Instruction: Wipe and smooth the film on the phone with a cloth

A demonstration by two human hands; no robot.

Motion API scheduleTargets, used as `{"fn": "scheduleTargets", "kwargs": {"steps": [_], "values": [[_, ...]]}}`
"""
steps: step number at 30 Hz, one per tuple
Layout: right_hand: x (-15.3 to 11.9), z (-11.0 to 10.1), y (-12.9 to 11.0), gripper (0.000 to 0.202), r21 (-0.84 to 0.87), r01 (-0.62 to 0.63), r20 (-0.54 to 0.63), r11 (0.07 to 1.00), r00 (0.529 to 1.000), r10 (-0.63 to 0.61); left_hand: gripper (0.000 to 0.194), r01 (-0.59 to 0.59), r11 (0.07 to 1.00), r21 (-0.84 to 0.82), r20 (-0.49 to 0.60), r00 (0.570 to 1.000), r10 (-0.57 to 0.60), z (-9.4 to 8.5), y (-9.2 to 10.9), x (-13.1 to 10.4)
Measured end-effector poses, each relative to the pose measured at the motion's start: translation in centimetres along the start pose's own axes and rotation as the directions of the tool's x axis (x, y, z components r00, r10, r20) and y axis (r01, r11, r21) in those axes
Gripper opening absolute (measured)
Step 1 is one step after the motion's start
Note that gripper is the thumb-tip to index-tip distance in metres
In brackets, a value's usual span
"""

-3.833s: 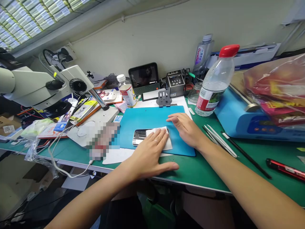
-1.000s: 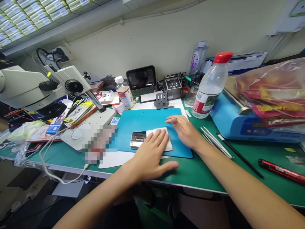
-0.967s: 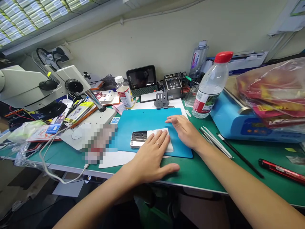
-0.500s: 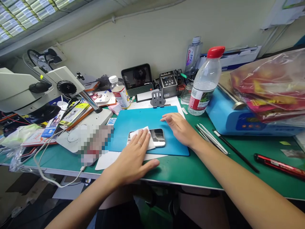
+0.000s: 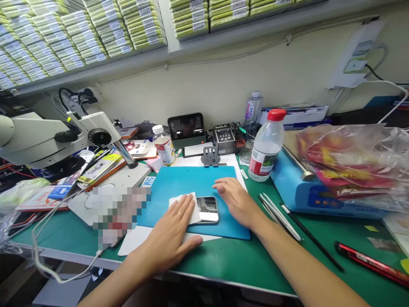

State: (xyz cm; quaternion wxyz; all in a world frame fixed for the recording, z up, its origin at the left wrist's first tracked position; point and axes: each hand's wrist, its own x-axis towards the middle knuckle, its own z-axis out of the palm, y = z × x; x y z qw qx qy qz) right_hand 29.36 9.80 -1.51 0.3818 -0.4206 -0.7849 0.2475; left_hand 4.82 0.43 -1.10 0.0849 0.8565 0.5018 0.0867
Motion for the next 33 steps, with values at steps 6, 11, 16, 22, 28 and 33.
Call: {"fn": "scheduleTargets", "kwargs": {"steps": [6, 11, 16, 22, 28, 33], "values": [[-0.3, 0.2, -0.6, 0.045, -0.045, 0.027, 0.063, 0.999, 0.998, -0.024, 0.099, 0.104, 0.992, 0.078, -0.073, 0.992, -0.098, 2.5, 0.7, -0.4], [-0.4, -0.1, -0.8, 0.041, -0.061, 0.030, 0.069, 0.998, 0.997, -0.026, 0.103, -0.085, 0.996, 0.026, -0.051, 0.995, 0.087, 3.4, 4.3, 1.0], [-0.4, -0.2, -0.5, 0.045, -0.076, 0.000, 0.073, 0.997, 0.997, 0.006, 0.087, -0.151, 0.986, -0.075, -0.010, 0.988, 0.151, 1.5, 4.3, 2.0], [-0.2, 0.0, -0.5, 0.053, -0.110, -0.032, 0.124, 0.993, 0.991, 0.046, 0.081, 0.098, 0.995, -0.008, -0.036, 0.994, -0.099, 0.1, 0.4, 0.9], [-0.2, 0.6, 0.3, 0.063, -0.104, 0.043, 0.212, 0.994, 0.977, -0.020, 0.086, 0.074, 0.995, -0.067, -0.005, 0.997, -0.075, -0.2, 0.1, 0.2], [-0.6, 0.8, 1.7, 0.067, -0.039, 0.066, 0.171, 0.997, 0.983, -0.058, 0.092, -0.119, 0.967, -0.223, 0.011, 0.992, 0.124, -0.4, 2.7, 2.1]]}}
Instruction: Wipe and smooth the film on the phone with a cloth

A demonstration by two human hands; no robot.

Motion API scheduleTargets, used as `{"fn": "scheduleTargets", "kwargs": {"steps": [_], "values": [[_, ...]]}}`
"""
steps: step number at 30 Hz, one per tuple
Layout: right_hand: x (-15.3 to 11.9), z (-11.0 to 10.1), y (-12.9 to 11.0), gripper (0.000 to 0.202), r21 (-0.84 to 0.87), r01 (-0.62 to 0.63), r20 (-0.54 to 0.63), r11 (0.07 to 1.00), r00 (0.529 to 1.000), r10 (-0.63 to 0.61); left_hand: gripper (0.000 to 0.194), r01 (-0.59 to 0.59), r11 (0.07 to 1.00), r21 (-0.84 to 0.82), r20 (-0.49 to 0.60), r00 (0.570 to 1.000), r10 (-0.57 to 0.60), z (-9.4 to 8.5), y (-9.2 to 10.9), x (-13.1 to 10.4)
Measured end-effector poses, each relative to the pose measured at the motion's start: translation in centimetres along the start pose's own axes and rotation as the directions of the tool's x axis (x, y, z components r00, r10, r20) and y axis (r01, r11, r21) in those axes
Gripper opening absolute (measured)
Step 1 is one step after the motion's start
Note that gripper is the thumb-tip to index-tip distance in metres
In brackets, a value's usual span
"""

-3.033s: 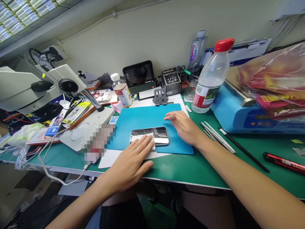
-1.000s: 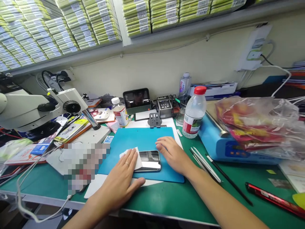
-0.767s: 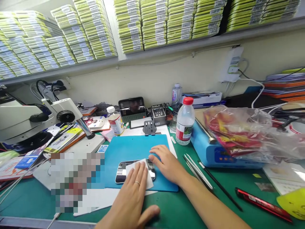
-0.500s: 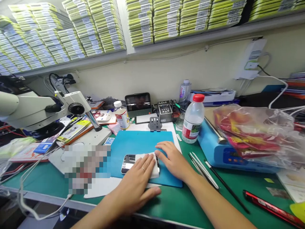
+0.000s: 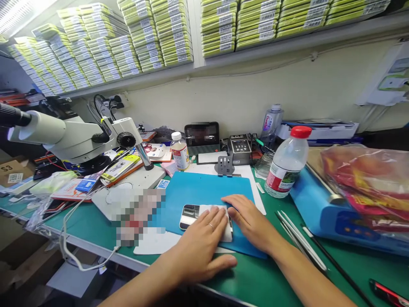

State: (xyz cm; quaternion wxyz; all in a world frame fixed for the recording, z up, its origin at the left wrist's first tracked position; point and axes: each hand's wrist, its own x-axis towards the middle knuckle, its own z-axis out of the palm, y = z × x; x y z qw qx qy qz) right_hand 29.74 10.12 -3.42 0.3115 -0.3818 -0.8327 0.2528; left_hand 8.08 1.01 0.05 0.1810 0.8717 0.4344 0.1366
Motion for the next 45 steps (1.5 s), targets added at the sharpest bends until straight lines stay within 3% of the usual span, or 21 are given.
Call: {"fn": "scheduleTargets", "kwargs": {"steps": [5, 11, 15, 18, 24, 27, 32, 34, 39, 45], "values": [[0.0, -0.2, 0.1, 0.071, 0.026, -0.019, -0.040, 0.999, 0.999, 0.020, 0.091, -0.019, 0.999, -0.029, 0.003, 1.000, 0.019, 0.0, 0.0, 0.3], [0.1, -0.6, -1.1, 0.072, 0.026, -0.087, -0.021, 0.996, 0.996, 0.087, 0.081, 0.143, 0.983, 0.116, 0.026, 0.989, -0.147, -1.7, -2.9, -4.0], [0.3, -0.5, -0.8, 0.065, 0.020, -0.084, -0.026, 0.996, 0.996, 0.084, 0.083, 0.197, 0.966, 0.169, 0.044, 0.977, -0.207, -2.4, -3.4, -5.3], [0.5, -0.3, -0.5, 0.064, 0.021, -0.064, -0.061, 0.998, 0.996, 0.065, 0.090, 0.157, 0.981, 0.118, 0.039, 0.986, -0.162, -1.9, -2.2, -4.4], [0.9, -0.9, -1.1, 0.054, -0.048, -0.044, -0.075, 0.998, 0.996, 0.040, 0.098, 0.003, 1.000, -0.020, 0.040, 0.999, -0.002, -0.9, 0.5, -0.2], [0.8, -1.5, -2.0, 0.039, -0.092, 0.066, -0.100, 0.994, 0.992, -0.075, 0.097, -0.004, 1.000, -0.015, 0.044, 0.999, 0.004, -1.0, -0.1, 0.2], [0.5, -1.9, -3.7, 0.024, -0.119, 0.239, -0.183, 0.964, 0.949, -0.258, 0.093, 0.112, 0.989, 0.095, 0.032, 0.993, -0.116, -1.3, -2.7, -1.5], [0.5, -1.8, -3.9, 0.020, -0.130, 0.270, -0.162, 0.954, 0.944, -0.289, 0.092, 0.133, 0.983, 0.126, 0.026, 0.990, -0.137, -1.3, -3.1, -1.8], [0.9, -1.3, -3.3, 0.025, -0.146, 0.118, -0.091, 0.982, 0.987, -0.132, 0.098, 0.075, 0.994, 0.084, 0.038, 0.996, -0.079, -0.7, -1.4, -0.7], [0.7, -1.1, -3.1, 0.032, -0.137, 0.016, -0.079, 0.990, 0.997, -0.027, 0.093, -0.018, 1.000, -0.002, 0.018, 1.000, 0.018, -0.2, 0.2, 0.2]]}}
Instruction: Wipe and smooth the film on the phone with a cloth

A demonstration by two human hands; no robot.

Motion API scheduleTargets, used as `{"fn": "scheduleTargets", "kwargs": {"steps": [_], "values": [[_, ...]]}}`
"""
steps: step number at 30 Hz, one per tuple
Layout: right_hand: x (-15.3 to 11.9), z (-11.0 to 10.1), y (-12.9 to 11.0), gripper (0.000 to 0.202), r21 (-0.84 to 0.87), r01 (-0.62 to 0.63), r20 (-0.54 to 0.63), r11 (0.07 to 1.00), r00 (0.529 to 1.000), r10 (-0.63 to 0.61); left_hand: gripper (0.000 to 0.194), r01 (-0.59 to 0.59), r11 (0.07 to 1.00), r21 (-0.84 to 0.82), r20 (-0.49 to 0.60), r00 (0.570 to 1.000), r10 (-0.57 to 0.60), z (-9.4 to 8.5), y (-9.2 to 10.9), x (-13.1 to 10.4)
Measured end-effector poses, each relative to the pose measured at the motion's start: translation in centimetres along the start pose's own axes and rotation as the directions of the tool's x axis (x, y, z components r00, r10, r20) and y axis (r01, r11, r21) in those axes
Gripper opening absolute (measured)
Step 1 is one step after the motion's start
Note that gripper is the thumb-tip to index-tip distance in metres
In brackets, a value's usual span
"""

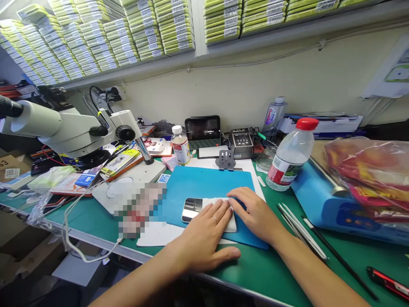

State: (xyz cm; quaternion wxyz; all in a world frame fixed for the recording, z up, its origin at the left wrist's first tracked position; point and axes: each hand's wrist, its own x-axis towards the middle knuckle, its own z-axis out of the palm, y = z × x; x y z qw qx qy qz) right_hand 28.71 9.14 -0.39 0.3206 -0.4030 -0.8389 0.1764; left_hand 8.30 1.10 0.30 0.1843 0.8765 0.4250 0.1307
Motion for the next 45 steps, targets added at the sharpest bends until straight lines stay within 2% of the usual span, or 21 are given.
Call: {"fn": "scheduleTargets", "kwargs": {"steps": [4, 8, 11, 14, 19, 22, 25, 29, 33, 36, 40, 43, 45], "values": [[-0.1, 0.1, -0.1, 0.033, -0.011, -0.015, 0.036, 1.000, 0.999, 0.015, 0.088, 0.031, 0.999, 0.035, 0.011, 0.999, -0.032, -0.6, -1.5, -2.0], [-0.1, 0.2, -0.2, 0.036, -0.005, -0.046, 0.076, 0.999, 0.996, 0.047, 0.081, 0.150, 0.982, 0.113, 0.018, 0.988, -0.153, -1.5, -3.2, -4.5], [0.0, 0.4, -0.2, 0.039, 0.006, -0.046, 0.105, 0.999, 0.993, 0.045, 0.083, 0.200, 0.970, 0.135, 0.023, 0.978, -0.205, -1.7, -3.2, -5.2], [0.1, 0.6, 0.0, 0.041, 0.032, -0.045, 0.103, 0.998, 0.994, 0.042, 0.086, 0.156, 0.985, 0.076, 0.020, 0.987, -0.158, -1.2, -2.0, -4.0], [0.0, 0.5, 0.4, 0.046, 0.090, -0.072, 0.074, 0.993, 0.995, 0.065, 0.090, -0.032, 0.999, -0.023, 0.023, 0.999, 0.032, -0.2, 0.6, 0.0], [-0.2, 0.4, 0.4, 0.047, 0.105, -0.078, 0.069, 0.991, 0.995, 0.071, 0.086, -0.056, 0.998, -0.017, 0.023, 0.998, 0.057, -0.1, 0.6, 0.7], [-0.2, 0.3, 0.3, 0.049, 0.104, -0.065, 0.070, 0.992, 0.996, 0.058, 0.082, -0.010, 0.999, 0.033, 0.005, 1.000, 0.010, -0.4, -0.8, -0.6], [-0.1, 0.0, -0.2, 0.051, 0.093, -0.057, 0.094, 0.994, 0.994, 0.049, 0.075, 0.110, 0.986, 0.128, -0.017, 0.994, -0.109, -0.9, -3.1, -3.7], [0.0, -0.1, -0.4, 0.051, 0.081, -0.068, 0.108, 0.994, 0.992, 0.059, 0.077, 0.182, 0.971, 0.156, -0.024, 0.983, -0.181, -0.8, -3.2, -5.4], [0.1, 0.2, 0.1, 0.052, 0.087, -0.053, 0.102, 0.995, 0.994, 0.044, 0.078, 0.145, 0.982, 0.124, -0.035, 0.989, -0.142, -0.4, -1.6, -4.0], [-0.1, 0.9, 1.2, 0.054, 0.126, -0.064, 0.041, 0.990, 0.997, 0.059, 0.080, -0.008, 0.997, 0.079, -0.002, 1.000, 0.008, -0.2, 0.2, 0.3], [-0.2, 1.0, 1.6, 0.055, 0.145, -0.077, 0.009, 0.986, 0.997, 0.076, 0.078, -0.031, 0.997, 0.070, 0.004, 1.000, 0.030, -0.5, -0.1, 2.4], [-0.2, 0.9, 1.5, 0.056, 0.141, -0.070, 0.010, 0.988, 0.998, 0.069, 0.077, 0.006, 0.998, 0.064, -0.005, 1.000, -0.006, -0.8, -0.9, 2.1]]}}
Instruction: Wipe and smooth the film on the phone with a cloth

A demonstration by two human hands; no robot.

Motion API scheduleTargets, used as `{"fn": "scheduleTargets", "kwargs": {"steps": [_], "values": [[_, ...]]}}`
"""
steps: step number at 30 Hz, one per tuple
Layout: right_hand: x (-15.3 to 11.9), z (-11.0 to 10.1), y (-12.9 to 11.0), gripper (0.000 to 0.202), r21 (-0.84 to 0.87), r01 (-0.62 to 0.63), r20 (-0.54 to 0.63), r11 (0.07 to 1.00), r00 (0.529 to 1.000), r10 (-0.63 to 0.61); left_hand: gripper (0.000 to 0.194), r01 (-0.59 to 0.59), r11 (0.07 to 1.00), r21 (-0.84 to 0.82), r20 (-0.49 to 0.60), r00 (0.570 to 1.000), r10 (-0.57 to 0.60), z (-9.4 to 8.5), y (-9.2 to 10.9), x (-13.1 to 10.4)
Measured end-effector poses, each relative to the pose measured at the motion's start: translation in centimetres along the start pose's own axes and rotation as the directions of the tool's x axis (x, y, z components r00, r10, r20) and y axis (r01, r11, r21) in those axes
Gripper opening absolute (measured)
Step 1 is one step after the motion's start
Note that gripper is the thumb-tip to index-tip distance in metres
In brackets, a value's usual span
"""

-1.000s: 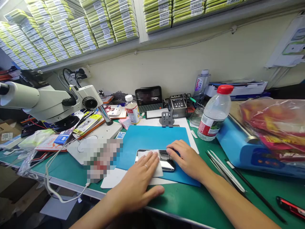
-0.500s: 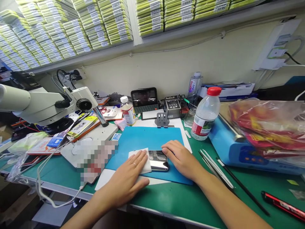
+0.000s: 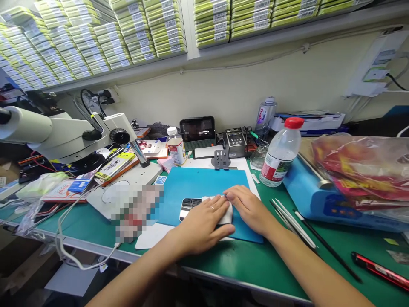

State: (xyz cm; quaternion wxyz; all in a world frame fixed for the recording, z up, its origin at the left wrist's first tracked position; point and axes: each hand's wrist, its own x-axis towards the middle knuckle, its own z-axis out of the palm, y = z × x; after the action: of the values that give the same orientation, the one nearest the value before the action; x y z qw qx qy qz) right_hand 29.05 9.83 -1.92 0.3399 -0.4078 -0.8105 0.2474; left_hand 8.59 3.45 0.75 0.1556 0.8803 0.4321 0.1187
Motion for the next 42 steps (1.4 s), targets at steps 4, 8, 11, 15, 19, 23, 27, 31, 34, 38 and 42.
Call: {"fn": "scheduleTargets", "kwargs": {"steps": [4, 8, 11, 15, 19, 23, 27, 31, 34, 38, 42], "values": [[-0.1, -0.3, -0.6, 0.056, -0.019, -0.012, 0.027, 1.000, 1.000, 0.013, 0.069, 0.137, 0.990, 0.025, -0.009, 0.991, -0.137, -0.8, -1.9, -3.9], [0.0, -0.3, -1.0, 0.052, -0.006, -0.006, 0.049, 1.000, 0.999, 0.006, 0.068, 0.181, 0.982, 0.046, 0.073, 0.980, -0.184, -1.2, -1.9, -7.7], [0.1, -0.2, -1.0, 0.055, 0.004, 0.009, 0.050, 1.000, 0.999, -0.009, 0.079, 0.181, 0.983, 0.043, 0.086, 0.979, -0.184, -0.3, -0.5, -7.3], [0.1, 0.0, -0.4, 0.055, 0.008, 0.006, 0.027, 1.000, 1.000, -0.006, 0.088, 0.069, 0.998, -0.011, 0.063, 0.996, -0.068, 1.0, 1.6, -3.0], [-0.1, 0.1, 0.0, 0.050, 0.016, 0.019, 0.011, 1.000, 1.000, -0.020, 0.086, 0.050, 0.999, 0.002, 0.025, 0.998, -0.050, 0.7, 1.6, -0.4], [-0.3, -0.1, -0.2, 0.048, 0.001, 0.041, 0.023, 0.999, 0.999, -0.041, 0.079, 0.178, 0.973, 0.147, -0.047, 0.984, -0.173, 0.6, -0.6, -2.9], [-0.1, -0.4, -0.8, 0.050, -0.006, 0.076, 0.003, 0.997, 0.997, -0.076, 0.077, 0.296, 0.901, 0.316, -0.139, 0.954, -0.264, 1.9, -1.2, -6.4], [0.0, -0.4, -0.8, 0.053, -0.001, 0.118, -0.021, 0.993, 0.993, -0.118, 0.082, 0.248, 0.902, 0.354, -0.195, 0.963, -0.188, 3.4, 1.1, -5.6], [0.0, -0.4, -0.6, 0.055, -0.001, 0.118, -0.040, 0.993, 0.992, -0.118, 0.096, 0.215, 0.921, 0.324, -0.188, 0.969, -0.160, 3.8, 3.3, -2.4], [0.0, -0.5, -0.5, 0.054, -0.010, 0.093, -0.053, 0.996, 0.994, -0.094, 0.120, 0.225, 0.926, 0.303, -0.212, 0.963, -0.164, 4.0, 4.7, 0.3], [0.0, -0.6, -0.5, 0.056, -0.031, 0.076, -0.065, 0.997, 0.995, -0.078, 0.114, 0.208, 0.932, 0.297, -0.220, 0.965, -0.145, 4.0, 3.3, -2.3]]}}
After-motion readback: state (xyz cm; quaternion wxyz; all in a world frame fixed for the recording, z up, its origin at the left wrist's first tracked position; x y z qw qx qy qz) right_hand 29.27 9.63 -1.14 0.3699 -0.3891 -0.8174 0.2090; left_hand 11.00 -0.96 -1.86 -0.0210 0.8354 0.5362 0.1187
